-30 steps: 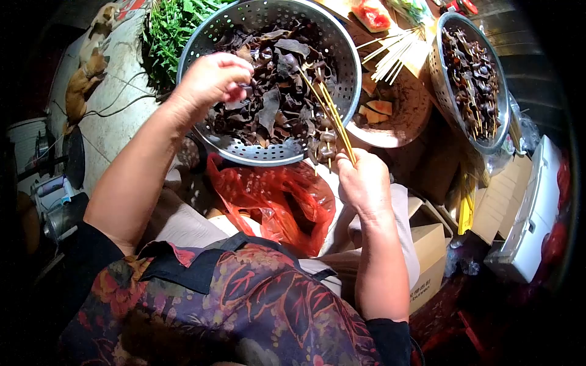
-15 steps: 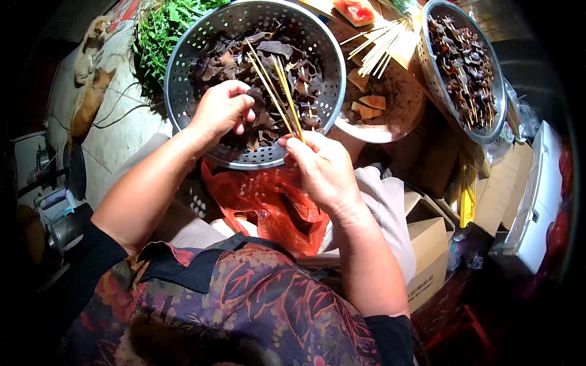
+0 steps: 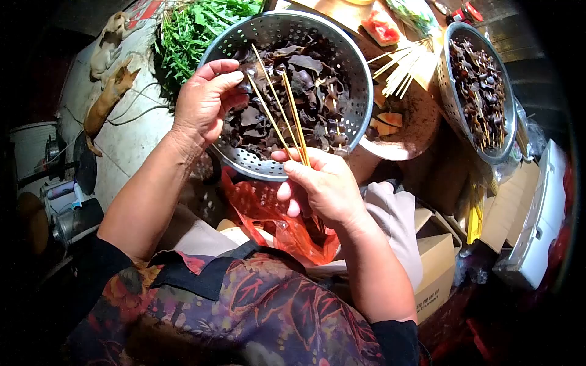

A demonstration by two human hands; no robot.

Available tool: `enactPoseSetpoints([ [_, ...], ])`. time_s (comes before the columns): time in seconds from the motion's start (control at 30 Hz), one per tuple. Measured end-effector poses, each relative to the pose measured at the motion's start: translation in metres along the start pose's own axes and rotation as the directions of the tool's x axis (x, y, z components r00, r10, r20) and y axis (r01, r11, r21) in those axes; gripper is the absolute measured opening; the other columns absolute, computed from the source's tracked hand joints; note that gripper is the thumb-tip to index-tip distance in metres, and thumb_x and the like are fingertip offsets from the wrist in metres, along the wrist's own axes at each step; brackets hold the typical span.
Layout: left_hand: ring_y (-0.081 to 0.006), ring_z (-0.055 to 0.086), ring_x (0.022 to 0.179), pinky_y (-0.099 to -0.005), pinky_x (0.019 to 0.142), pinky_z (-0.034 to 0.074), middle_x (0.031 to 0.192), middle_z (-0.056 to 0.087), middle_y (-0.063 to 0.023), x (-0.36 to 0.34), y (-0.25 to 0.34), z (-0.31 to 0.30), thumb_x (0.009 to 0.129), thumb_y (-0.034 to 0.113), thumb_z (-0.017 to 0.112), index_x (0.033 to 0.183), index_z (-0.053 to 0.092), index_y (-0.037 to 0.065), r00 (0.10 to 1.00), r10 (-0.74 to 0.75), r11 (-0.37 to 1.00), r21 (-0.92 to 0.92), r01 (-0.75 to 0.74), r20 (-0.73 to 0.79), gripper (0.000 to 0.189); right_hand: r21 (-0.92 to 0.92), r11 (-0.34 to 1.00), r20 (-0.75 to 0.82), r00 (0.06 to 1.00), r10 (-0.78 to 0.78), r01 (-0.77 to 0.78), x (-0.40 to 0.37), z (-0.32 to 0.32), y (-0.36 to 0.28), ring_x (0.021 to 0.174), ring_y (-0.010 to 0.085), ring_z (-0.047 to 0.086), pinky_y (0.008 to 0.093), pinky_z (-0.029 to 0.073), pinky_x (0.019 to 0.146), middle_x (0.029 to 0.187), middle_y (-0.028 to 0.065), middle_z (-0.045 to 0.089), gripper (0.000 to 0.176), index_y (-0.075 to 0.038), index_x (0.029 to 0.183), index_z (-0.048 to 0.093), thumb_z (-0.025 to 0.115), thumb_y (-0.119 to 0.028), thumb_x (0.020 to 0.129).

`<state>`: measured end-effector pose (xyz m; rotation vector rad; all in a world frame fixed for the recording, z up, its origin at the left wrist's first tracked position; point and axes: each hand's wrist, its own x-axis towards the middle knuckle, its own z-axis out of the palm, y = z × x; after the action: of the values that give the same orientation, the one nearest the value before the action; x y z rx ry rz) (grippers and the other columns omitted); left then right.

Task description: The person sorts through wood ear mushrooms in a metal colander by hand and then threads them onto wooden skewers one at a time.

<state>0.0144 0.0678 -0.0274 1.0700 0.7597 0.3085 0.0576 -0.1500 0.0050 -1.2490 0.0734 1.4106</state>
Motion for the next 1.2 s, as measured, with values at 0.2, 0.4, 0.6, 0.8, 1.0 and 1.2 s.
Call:
enactPoseSetpoints([
  [0.2, -0.0142, 0.061, 0.081, -0.0282, 0.072, 0.054, 0.092, 0.063, -0.0066, 0.000, 0.008, -0.006, 0.079, -0.006, 0.059, 0.104, 0.055, 0.004, 0.996, 0.093, 0.996, 0.002, -0.093, 0.002, 0.027, 0.033, 0.999, 0.039, 0.999, 0.009, -0.010, 0.005, 0.005, 0.000, 0.043, 0.0101, 0.053, 0.0187, 0.043, 0.041, 0.065, 0.0063, 0.061, 0.025, -0.001, 0.113, 0.054, 0.050, -0.012, 0.091],
  [0.4, -0.0124, 0.061, 0.083, -0.0274, 0.075, 0.053, 0.095, 0.063, -0.0070, -0.003, 0.013, -0.007, 0.078, -0.007, 0.060, 0.105, 0.056, 0.002, 0.980, 0.196, 0.966, 0.160, -0.200, 0.045, 0.029, 0.019, 1.000, 0.056, 0.998, 0.001, -0.002, 0.006, 0.006, -0.001, 0.042, 0.0102, 0.052, 0.0186, 0.042, 0.040, 0.065, 0.0064, 0.061, 0.025, 0.000, 0.113, 0.054, 0.050, -0.012, 0.091],
  [0.6, -0.0096, 0.060, 0.078, -0.0235, 0.071, 0.051, 0.090, 0.064, -0.0049, -0.003, 0.008, -0.006, 0.075, -0.006, 0.059, 0.100, 0.059, 0.002, 0.940, 0.334, 0.900, 0.275, -0.339, 0.066, 0.027, 0.013, 1.000, 0.066, 0.998, 0.007, -0.008, 0.004, 0.007, -0.002, 0.040, 0.0099, 0.050, 0.0189, 0.040, 0.038, 0.064, 0.0065, 0.061, 0.025, 0.000, 0.112, 0.055, 0.049, -0.011, 0.091],
  [0.8, -0.0086, 0.060, 0.078, -0.0222, 0.073, 0.049, 0.086, 0.065, -0.0037, -0.014, 0.000, 0.003, 0.072, -0.005, 0.058, 0.094, 0.063, 0.003, 0.875, 0.471, 0.796, 0.373, -0.476, 0.110, 0.023, 0.018, 1.000, 0.064, 0.998, 0.000, -0.002, 0.004, 0.004, 0.001, 0.038, 0.0099, 0.048, 0.0195, 0.039, 0.037, 0.064, 0.0063, 0.061, 0.024, 0.000, 0.111, 0.055, 0.049, -0.011, 0.091],
  [1.0, -0.0126, 0.061, 0.082, -0.0277, 0.074, 0.053, 0.095, 0.064, -0.0061, -0.016, 0.002, 0.010, 0.080, -0.003, 0.060, 0.104, 0.058, 0.003, 0.947, 0.313, 0.937, 0.139, -0.319, 0.068, 0.025, -0.003, 0.998, 0.017, 0.998, -0.056, 0.056, 0.000, 0.005, 0.002, 0.039, 0.0087, 0.047, 0.0191, 0.037, 0.036, 0.064, 0.0054, 0.060, 0.024, -0.001, 0.111, 0.055, 0.051, -0.012, 0.090],
  [1.2, -0.0151, 0.064, 0.077, -0.0313, 0.073, 0.056, 0.094, 0.065, -0.0073, -0.016, 0.012, 0.012, 0.087, 0.007, 0.058, 0.104, 0.058, 0.003, 0.992, -0.077, 0.993, -0.077, 0.084, 0.095, 0.018, -0.052, 0.994, -0.029, 0.995, -0.097, 0.096, -0.007, 0.006, 0.005, 0.041, 0.0073, 0.047, 0.0182, 0.037, 0.036, 0.064, 0.0040, 0.060, 0.022, -0.001, 0.109, 0.056, 0.051, -0.013, 0.090],
])
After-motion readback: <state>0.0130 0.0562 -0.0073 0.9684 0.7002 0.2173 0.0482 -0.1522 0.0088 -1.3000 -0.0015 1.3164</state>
